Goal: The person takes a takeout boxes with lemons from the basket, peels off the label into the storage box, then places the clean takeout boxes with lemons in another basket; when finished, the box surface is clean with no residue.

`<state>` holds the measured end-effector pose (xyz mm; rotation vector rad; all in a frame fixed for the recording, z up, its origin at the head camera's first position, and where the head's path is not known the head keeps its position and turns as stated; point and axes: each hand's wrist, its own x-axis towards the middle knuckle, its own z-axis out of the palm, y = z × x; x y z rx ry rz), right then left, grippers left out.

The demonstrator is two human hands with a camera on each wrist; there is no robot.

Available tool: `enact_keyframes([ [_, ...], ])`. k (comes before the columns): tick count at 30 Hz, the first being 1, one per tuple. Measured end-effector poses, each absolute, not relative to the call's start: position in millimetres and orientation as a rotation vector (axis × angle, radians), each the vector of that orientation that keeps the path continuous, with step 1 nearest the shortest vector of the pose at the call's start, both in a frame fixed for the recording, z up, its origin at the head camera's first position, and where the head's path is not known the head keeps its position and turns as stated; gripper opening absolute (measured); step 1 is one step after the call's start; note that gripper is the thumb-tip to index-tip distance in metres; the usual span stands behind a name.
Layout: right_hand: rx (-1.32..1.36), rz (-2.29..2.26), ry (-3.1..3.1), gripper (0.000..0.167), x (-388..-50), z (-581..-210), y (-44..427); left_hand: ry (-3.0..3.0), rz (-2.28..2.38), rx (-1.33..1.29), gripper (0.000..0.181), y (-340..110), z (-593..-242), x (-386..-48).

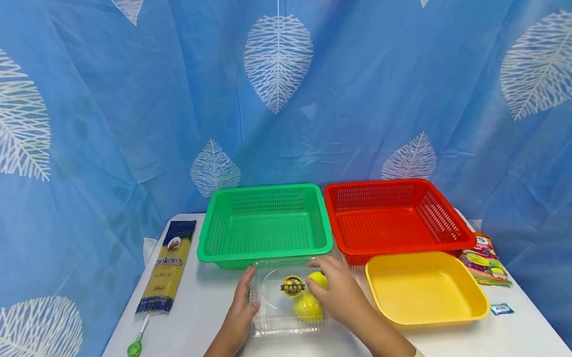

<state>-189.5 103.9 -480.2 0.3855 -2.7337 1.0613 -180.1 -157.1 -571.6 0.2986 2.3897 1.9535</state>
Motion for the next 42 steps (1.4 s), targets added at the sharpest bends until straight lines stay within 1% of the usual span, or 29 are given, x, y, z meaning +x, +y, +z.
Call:
enact_keyframes([
  [3, 0.453, 0.984, -2.747, 0.025, -192, -492, 97, 2.38, 1.968, 0.3, 0.079, -157, -573, -179],
  [7, 0.462, 0.898, -2.732, 0.024, -191, -503, 94, 2.367, 1.976, 0.292, 0.08, -155, -572, -178],
  [11, 0.438, 0.887, -2.729, 0.019, -191, -504, 92, 2.376, 1.977, 0.289, 0.077, -156, -571, -179],
  [19, 0.395, 0.833, -2.775, 0.012, -194, -503, 90, 2.369, 1.996, 0.311, 0.077, -156, -571, -182],
  [23, 0.382, 0.833, -2.793, 0.015, -196, -502, 88, 2.351, 1.995, 0.294, 0.079, -154, -571, -182],
  [28, 0.377, 0.857, -2.793, 0.017, -196, -503, 85, 2.372, 1.977, 0.268, 0.079, -155, -570, -180],
  [34, 0.388, 0.779, -2.757, 0.021, -197, -504, 83, 2.39, 1.953, 0.266, 0.078, -156, -571, -181],
  [42, 0.399, 0.702, -2.781, 0.021, -196, -504, 81, 2.39, 1.975, 0.297, 0.079, -156, -572, -181],
])
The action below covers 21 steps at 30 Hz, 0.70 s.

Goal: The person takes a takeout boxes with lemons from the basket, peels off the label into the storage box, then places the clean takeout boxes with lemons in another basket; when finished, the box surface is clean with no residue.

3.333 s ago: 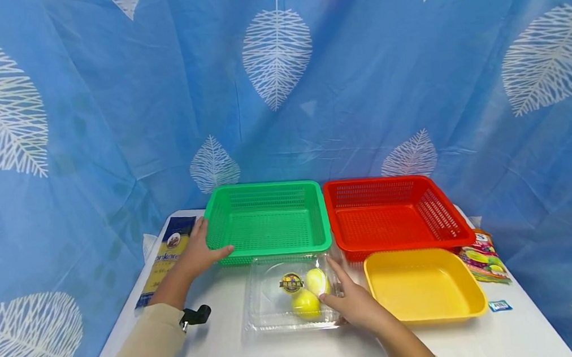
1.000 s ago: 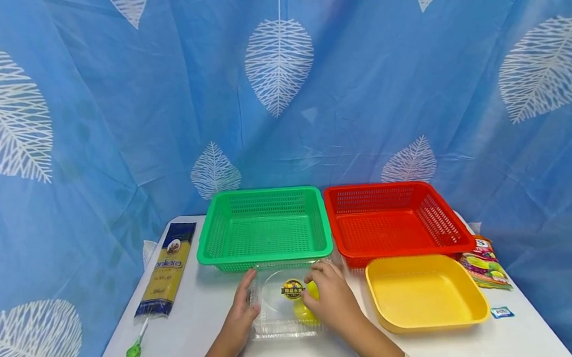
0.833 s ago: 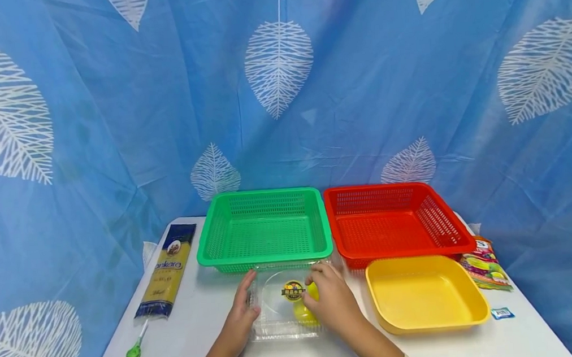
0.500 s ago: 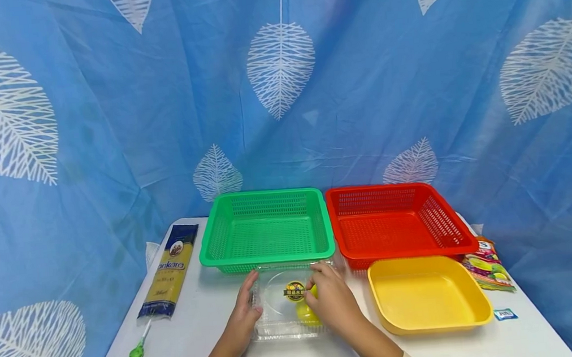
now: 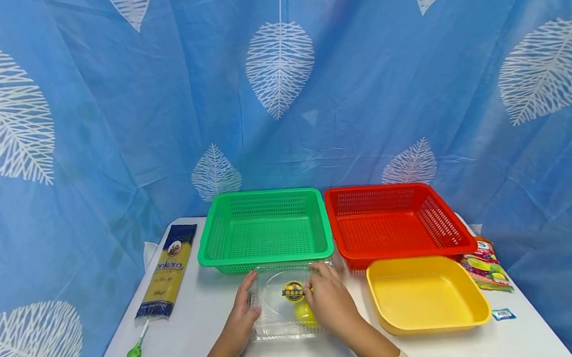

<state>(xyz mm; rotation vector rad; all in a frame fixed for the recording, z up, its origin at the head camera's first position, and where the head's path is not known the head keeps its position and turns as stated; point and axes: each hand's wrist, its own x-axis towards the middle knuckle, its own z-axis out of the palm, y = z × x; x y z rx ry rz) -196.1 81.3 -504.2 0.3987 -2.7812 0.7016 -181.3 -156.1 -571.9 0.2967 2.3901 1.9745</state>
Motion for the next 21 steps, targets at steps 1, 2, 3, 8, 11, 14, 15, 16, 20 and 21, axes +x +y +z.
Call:
enact_keyframes([
  [1, 0.402, 0.691, -2.779, 0.021, -195.9, -504.4, 81.2, 2.389, 1.977, 0.299, 0.079, -156.2, -571.8, -181.1],
  [2, 0.405, 0.684, -2.776, 0.021, -195.7, -504.7, 81.1, 2.384, 1.98, 0.299, 0.078, -156.2, -571.8, -181.0],
  [3, 0.409, 0.677, -2.771, 0.02, -195.5, -504.7, 81.0, 2.38, 1.984, 0.301, 0.078, -156.3, -571.9, -180.9],
  [8, 0.415, 0.681, -2.764, 0.019, -194.8, -504.6, 81.1, 2.366, 2.001, 0.305, 0.077, -156.1, -571.1, -180.8],
  [11, 0.41, 0.71, -2.766, 0.019, -194.5, -504.4, 81.7, 2.373, 2.0, 0.312, 0.077, -155.9, -571.3, -181.3],
  [14, 0.415, 0.742, -2.77, 0.019, -194.1, -504.8, 82.3, 2.375, 2.005, 0.327, 0.077, -156.0, -571.7, -181.7],
  [15, 0.419, 0.75, -2.77, 0.019, -194.1, -505.1, 82.6, 2.376, 2.005, 0.331, 0.077, -156.1, -572.0, -181.8],
  [16, 0.425, 0.756, -2.767, 0.019, -194.1, -505.3, 82.8, 2.377, 2.006, 0.334, 0.077, -156.1, -572.1, -181.8],
  [20, 0.45, 0.764, -2.761, 0.018, -193.9, -506.7, 83.8, 2.38, 2.002, 0.332, 0.077, -156.4, -572.1, -181.6],
  [21, 0.455, 0.761, -2.761, 0.018, -194.0, -506.8, 84.1, 2.382, 2.0, 0.33, 0.077, -156.3, -572.0, -181.6],
])
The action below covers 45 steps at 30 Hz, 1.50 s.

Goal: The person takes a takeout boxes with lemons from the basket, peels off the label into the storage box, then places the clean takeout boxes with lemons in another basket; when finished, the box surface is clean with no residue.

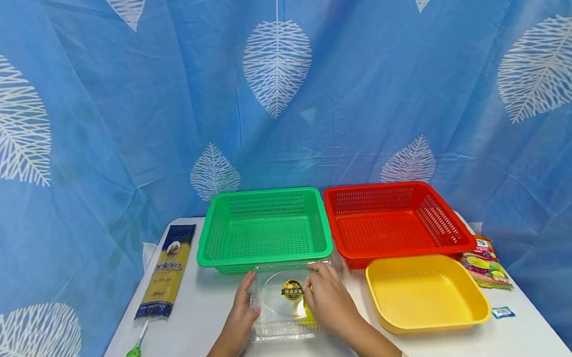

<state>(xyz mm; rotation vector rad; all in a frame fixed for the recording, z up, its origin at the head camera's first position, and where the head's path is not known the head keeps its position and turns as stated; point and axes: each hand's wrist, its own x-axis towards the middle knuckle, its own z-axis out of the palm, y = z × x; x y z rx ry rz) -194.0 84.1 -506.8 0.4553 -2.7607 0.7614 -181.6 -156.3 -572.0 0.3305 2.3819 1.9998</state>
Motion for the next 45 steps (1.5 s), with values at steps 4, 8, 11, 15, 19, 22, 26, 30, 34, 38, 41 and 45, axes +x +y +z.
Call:
enact_keyframes([
  [4, 0.486, 0.765, -2.766, 0.018, -193.2, -506.1, 84.8, 2.381, 1.999, 0.326, 0.078, -156.3, -571.6, -181.7],
  [8, 0.502, 0.783, -2.772, 0.019, -192.7, -506.0, 85.5, 2.374, 1.996, 0.306, 0.081, -156.3, -571.7, -181.4],
  [11, 0.511, 0.792, -2.775, 0.02, -192.4, -505.9, 86.0, 2.368, 1.996, 0.296, 0.082, -156.2, -572.0, -181.4],
  [15, 0.522, 0.799, -2.769, 0.018, -191.8, -505.4, 86.4, 2.367, 2.006, 0.309, 0.081, -156.1, -572.2, -181.4],
  [19, 0.481, 0.83, -2.746, 0.013, -190.4, -504.6, 86.0, 2.377, 2.006, 0.316, 0.079, -156.5, -572.3, -181.0],
  [22, 0.424, 0.867, -2.729, 0.014, -189.5, -504.9, 85.6, 2.381, 2.0, 0.313, 0.078, -156.5, -572.3, -180.6],
  [26, 0.391, 0.86, -2.721, 0.016, -190.1, -505.6, 84.8, 2.389, 1.994, 0.313, 0.078, -156.2, -572.1, -180.2],
  [30, 0.397, 0.82, -2.728, 0.021, -191.6, -505.5, 84.0, 2.4, 1.99, 0.317, 0.078, -156.1, -571.5, -180.6],
  [34, 0.42, 0.797, -2.744, 0.021, -192.0, -504.8, 84.0, 2.395, 1.994, 0.319, 0.079, -156.1, -570.9, -180.7],
  [38, 0.456, 0.782, -2.754, 0.018, -191.4, -503.4, 84.4, 2.386, 1.998, 0.297, 0.081, -156.1, -570.2, -180.3],
  [41, 0.476, 0.793, -2.759, 0.016, -191.3, -503.3, 84.7, 2.381, 1.996, 0.281, 0.081, -156.0, -570.2, -180.1],
  [45, 0.505, 0.81, -2.748, 0.016, -190.9, -503.9, 85.5, 2.386, 1.992, 0.287, 0.081, -155.6, -570.6, -180.3],
])
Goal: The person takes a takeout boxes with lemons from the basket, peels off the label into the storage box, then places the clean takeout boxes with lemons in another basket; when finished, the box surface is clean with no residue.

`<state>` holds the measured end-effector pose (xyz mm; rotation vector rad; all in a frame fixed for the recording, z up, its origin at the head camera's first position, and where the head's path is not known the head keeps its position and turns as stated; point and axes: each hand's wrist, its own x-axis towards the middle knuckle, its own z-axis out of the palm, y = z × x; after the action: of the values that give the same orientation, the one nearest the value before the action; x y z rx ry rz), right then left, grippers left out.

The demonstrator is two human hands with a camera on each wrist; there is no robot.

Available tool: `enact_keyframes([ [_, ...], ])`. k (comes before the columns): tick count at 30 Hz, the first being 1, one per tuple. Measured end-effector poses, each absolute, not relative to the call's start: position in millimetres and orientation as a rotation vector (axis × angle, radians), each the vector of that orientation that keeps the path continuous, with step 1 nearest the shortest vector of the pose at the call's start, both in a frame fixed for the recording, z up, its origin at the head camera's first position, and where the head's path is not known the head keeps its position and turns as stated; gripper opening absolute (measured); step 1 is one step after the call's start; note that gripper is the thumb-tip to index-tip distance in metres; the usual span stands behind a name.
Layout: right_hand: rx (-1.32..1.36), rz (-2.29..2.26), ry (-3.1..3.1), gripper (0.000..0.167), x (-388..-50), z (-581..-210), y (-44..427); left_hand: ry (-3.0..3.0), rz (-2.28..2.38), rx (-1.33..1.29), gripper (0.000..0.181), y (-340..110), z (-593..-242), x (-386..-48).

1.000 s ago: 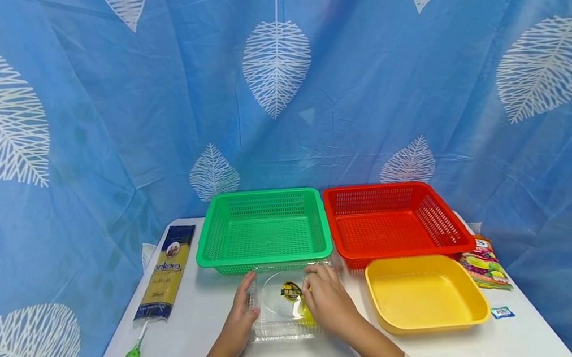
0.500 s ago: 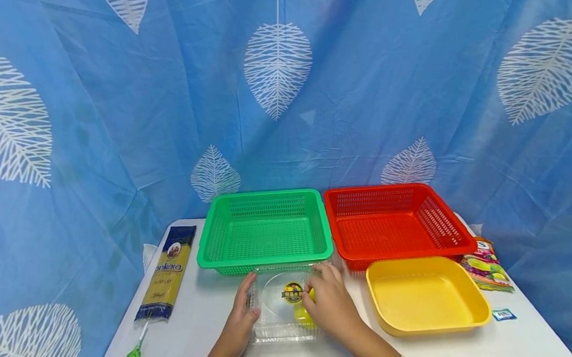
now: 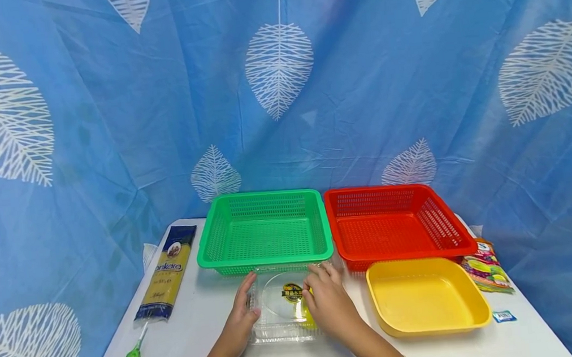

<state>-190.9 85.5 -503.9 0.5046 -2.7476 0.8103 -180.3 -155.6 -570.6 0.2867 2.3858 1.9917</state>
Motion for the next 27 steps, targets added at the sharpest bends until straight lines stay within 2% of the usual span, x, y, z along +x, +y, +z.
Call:
enact_keyframes([
  [9, 0.555, 0.863, -2.705, 0.016, -191, -507, 87, 2.395, 2.004, 0.309, 0.079, -157, -572, -180],
  [27, 0.43, 1.375, -2.505, 0.022, -194, -499, 107, 2.375, 1.964, 0.244, 0.08, -156, -571, -181],
])
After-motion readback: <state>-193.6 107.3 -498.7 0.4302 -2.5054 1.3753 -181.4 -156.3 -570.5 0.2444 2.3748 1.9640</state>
